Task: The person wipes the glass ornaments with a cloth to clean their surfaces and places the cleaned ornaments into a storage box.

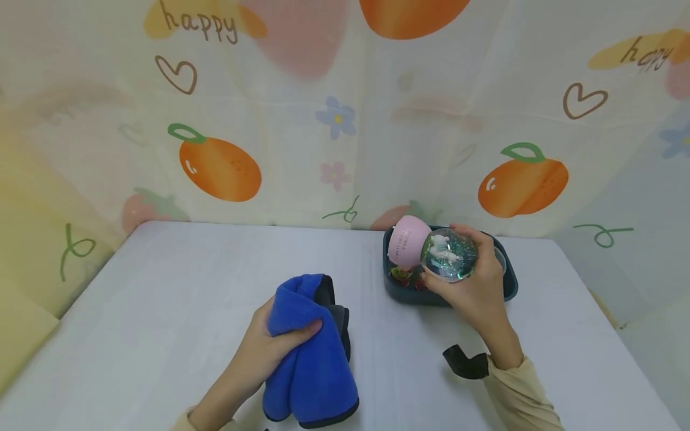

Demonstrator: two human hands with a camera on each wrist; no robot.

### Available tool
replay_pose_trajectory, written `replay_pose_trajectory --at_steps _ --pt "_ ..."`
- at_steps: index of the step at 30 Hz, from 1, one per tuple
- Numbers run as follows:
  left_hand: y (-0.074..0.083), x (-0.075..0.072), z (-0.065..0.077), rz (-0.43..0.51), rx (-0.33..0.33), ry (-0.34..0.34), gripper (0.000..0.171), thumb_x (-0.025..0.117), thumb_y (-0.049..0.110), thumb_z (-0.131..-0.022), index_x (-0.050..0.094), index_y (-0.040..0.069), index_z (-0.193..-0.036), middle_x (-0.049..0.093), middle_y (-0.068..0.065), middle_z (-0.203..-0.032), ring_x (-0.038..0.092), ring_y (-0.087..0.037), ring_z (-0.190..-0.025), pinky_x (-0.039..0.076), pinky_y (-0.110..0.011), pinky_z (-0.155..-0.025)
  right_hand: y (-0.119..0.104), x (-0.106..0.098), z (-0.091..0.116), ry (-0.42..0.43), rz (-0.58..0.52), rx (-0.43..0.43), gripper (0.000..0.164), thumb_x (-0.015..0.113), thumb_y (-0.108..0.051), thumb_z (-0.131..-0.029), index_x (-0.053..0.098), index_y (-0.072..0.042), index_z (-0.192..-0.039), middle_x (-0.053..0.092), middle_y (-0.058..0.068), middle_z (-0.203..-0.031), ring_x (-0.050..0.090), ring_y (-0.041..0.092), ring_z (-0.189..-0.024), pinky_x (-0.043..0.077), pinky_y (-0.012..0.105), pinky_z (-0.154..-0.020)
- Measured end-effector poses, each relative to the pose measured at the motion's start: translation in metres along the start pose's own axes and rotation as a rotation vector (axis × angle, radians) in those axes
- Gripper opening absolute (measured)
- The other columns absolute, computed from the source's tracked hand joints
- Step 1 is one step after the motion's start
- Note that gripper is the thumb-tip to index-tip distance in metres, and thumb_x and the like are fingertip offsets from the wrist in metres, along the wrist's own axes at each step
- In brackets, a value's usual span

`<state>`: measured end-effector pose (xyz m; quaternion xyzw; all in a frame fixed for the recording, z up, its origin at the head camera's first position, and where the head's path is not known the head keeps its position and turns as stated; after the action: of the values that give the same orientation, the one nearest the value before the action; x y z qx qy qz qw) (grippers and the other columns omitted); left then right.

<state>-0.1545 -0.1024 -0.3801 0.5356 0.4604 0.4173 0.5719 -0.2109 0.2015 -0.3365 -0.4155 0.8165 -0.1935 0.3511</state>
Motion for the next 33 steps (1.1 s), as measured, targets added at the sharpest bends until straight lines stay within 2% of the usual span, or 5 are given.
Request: replay_pose_trajectory --at_steps 3,9,11,19,33 --pt "-0.002 0.004 0.000 -0.013 0.004 -0.023 0.050 0.072 0.017 -0.089 0.050 0.003 -0.132 0.064 -0.017 -0.118 0.063 -0.027 -0.106 0.050 -0.040 -0.090 0.007 0.001 -0.008 -0.005 0.051 0.017 0.081 0.088 0.002 -0.058 0.048 0.004 -0.128 0.061 0.017 -0.131 0.058 0.027 -0.109 0.042 0.014 -0.092" --pt "-0.003 0.006 -0.001 -0.043 0.009 -0.033 0.052 0.073 0.019 -0.088 0.051 0.005 -0.133 0.065 -0.016 -0.119 0.063 -0.026 -0.107 0.050 -0.040 -0.091 0.022 0.004 -0.027 -0.067 0.138 0.017 0.076 0.085 -0.001 -0.061 0.053 0.003 -0.129 0.059 0.021 -0.132 0.057 0.035 -0.112 0.048 0.048 -0.092" --pt "-0.003 0.007 -0.001 -0.049 0.004 -0.031 0.051 0.072 0.019 -0.088 0.051 0.005 -0.133 0.065 -0.015 -0.119 0.062 -0.027 -0.107 0.050 -0.040 -0.091 0.027 0.006 -0.032 -0.094 0.152 0.011 0.073 0.081 0.000 -0.061 0.054 0.004 -0.128 0.057 0.022 -0.133 0.055 0.037 -0.115 0.046 0.053 -0.094" --pt "-0.006 0.008 -0.001 -0.053 -0.014 -0.033 0.049 0.073 0.019 -0.088 0.052 0.005 -0.131 0.065 -0.015 -0.116 0.063 -0.027 -0.106 0.050 -0.040 -0.091 0.038 0.016 -0.045 -0.218 0.223 0.013 0.073 0.077 0.005 -0.060 0.058 0.000 -0.130 0.048 0.022 -0.132 0.050 0.037 -0.114 0.047 0.054 -0.090" --pt "-0.012 0.006 -0.003 -0.061 -0.016 -0.054 0.049 0.073 0.020 -0.088 0.053 0.009 -0.131 0.064 -0.014 -0.122 0.061 -0.029 -0.110 0.048 -0.043 -0.093 0.056 0.032 -0.049 -0.433 0.288 0.050 0.078 0.082 0.002 -0.064 0.054 -0.003 -0.136 0.052 0.019 -0.136 0.055 0.037 -0.114 0.049 0.057 -0.091"
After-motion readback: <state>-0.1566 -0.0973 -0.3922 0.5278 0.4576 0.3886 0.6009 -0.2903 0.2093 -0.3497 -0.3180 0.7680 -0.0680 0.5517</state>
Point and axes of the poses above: each hand's wrist, its own z-axis away from the middle knuckle, its own x-axis out of the palm, y = z × x, the point moved 6 cm from there along -z, towards the middle knuckle
